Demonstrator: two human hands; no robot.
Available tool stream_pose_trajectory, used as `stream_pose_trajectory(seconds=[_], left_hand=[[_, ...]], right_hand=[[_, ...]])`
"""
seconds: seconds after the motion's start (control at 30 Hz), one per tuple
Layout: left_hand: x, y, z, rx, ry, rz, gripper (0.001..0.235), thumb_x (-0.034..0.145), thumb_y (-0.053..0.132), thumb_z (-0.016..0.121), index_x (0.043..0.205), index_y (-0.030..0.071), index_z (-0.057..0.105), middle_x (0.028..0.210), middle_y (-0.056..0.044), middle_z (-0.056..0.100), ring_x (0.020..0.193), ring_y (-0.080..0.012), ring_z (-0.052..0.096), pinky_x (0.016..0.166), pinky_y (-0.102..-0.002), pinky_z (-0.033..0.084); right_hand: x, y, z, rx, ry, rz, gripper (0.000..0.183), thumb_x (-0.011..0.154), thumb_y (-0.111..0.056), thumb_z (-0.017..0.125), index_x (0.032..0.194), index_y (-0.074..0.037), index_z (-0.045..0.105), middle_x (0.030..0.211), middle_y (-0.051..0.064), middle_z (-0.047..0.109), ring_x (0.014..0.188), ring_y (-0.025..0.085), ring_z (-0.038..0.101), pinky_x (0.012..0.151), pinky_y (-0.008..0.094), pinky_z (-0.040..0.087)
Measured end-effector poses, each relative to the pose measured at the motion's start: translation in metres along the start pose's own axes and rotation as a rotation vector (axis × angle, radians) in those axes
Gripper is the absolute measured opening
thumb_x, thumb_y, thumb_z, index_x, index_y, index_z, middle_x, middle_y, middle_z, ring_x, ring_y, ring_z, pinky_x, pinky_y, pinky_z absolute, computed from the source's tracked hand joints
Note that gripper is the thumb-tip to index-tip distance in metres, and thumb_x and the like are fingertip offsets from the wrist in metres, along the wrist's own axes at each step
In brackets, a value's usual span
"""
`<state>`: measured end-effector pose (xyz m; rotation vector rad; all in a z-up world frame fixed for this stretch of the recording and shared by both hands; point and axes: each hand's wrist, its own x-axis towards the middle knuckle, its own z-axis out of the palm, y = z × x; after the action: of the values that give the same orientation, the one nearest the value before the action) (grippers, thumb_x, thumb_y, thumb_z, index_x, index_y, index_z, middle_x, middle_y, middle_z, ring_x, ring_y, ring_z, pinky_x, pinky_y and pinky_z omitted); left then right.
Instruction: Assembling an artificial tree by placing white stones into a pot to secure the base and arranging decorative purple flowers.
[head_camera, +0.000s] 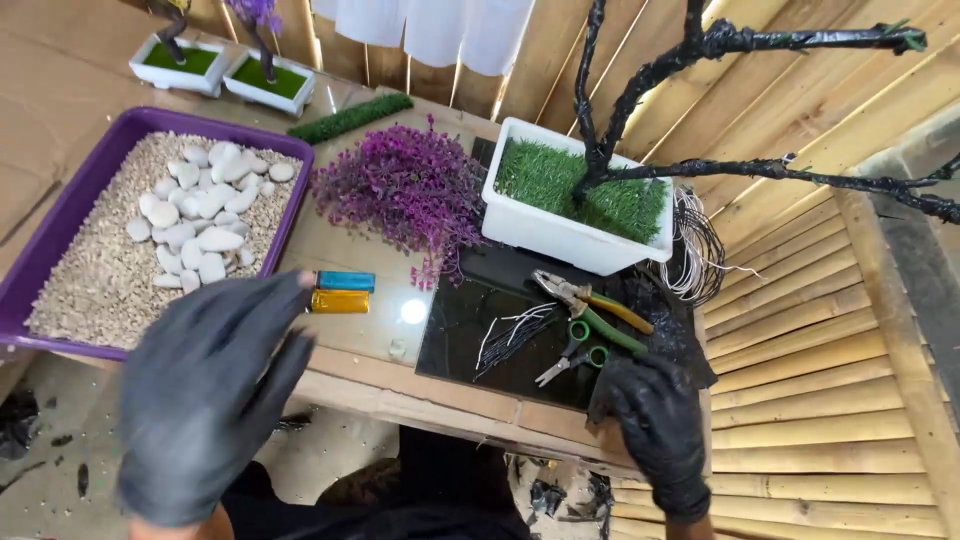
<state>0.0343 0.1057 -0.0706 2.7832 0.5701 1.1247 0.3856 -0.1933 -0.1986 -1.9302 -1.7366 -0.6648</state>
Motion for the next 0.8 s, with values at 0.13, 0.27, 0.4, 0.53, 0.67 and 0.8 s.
stream_pose_trajectory(seconds=[0.13,0.27,0.4,0.53,0.67,0.8], left_hand=[[-0.002,-0.045,0.092,0.064,-0.207,-0.01,0.041,0.096,0.027,0.065,0.131,0.006,0.065,0.126,-0.021,0.066,0.111,-0.04,0.063,0.092,-0.051,0.053],[-0.031,-0.064,0.178,0.27,-0.26,0.018,0.061,0.087,0.042,0.068,0.142,0.019,0.056,0.142,-0.018,0.057,0.135,-0.0436,0.051,0.113,-0.061,0.04],[-0.043,-0.054,0.184,0.109,-0.185,-0.069,0.047,0.096,0.04,0.056,0.137,0.018,0.063,0.145,-0.019,0.059,0.136,-0.0479,0.052,0.115,-0.067,0.034],[-0.046,-0.06,0.192,0.122,-0.263,-0.122,0.048,0.093,0.037,0.057,0.14,0.025,0.063,0.149,-0.009,0.058,0.142,-0.0434,0.05,0.12,-0.068,0.033],[-0.071,-0.083,0.224,0.118,-0.295,-0.188,0.064,0.086,0.056,0.057,0.146,0.036,0.056,0.155,-0.006,0.055,0.153,-0.0473,0.041,0.124,-0.077,0.033],[-0.063,-0.083,0.224,0.169,-0.301,-0.174,0.064,0.079,0.055,0.064,0.138,0.028,0.064,0.148,-0.005,0.061,0.149,-0.0448,0.05,0.118,-0.075,0.041]], right_hand=[[-0.014,-0.017,0.025,0.05,-0.065,0.177,0.025,0.103,-0.021,0.054,0.119,-0.009,0.07,0.126,0.013,0.066,0.117,0.035,0.053,0.109,0.051,0.044],[-0.027,-0.012,0.042,-0.019,0.045,0.33,0.023,0.102,-0.015,0.059,0.122,-0.011,0.07,0.124,0.014,0.062,0.115,0.034,0.057,0.106,0.049,0.043],[-0.016,-0.016,0.044,-0.007,-0.014,0.373,0.023,0.101,-0.017,0.056,0.117,-0.008,0.07,0.122,0.015,0.063,0.114,0.037,0.057,0.105,0.051,0.044],[-0.034,-0.008,0.054,-0.041,-0.035,0.435,0.03,0.096,-0.004,0.055,0.122,-0.009,0.069,0.121,0.016,0.059,0.114,0.036,0.054,0.104,0.05,0.046],[-0.014,-0.014,0.048,-0.051,0.006,0.396,0.021,0.101,-0.01,0.055,0.118,-0.005,0.067,0.122,0.017,0.061,0.115,0.038,0.058,0.104,0.053,0.051],[-0.018,-0.01,0.05,-0.023,-0.096,0.45,0.036,0.104,-0.028,0.054,0.131,-0.006,0.061,0.125,0.018,0.058,0.12,0.04,0.056,0.103,0.054,0.048]])
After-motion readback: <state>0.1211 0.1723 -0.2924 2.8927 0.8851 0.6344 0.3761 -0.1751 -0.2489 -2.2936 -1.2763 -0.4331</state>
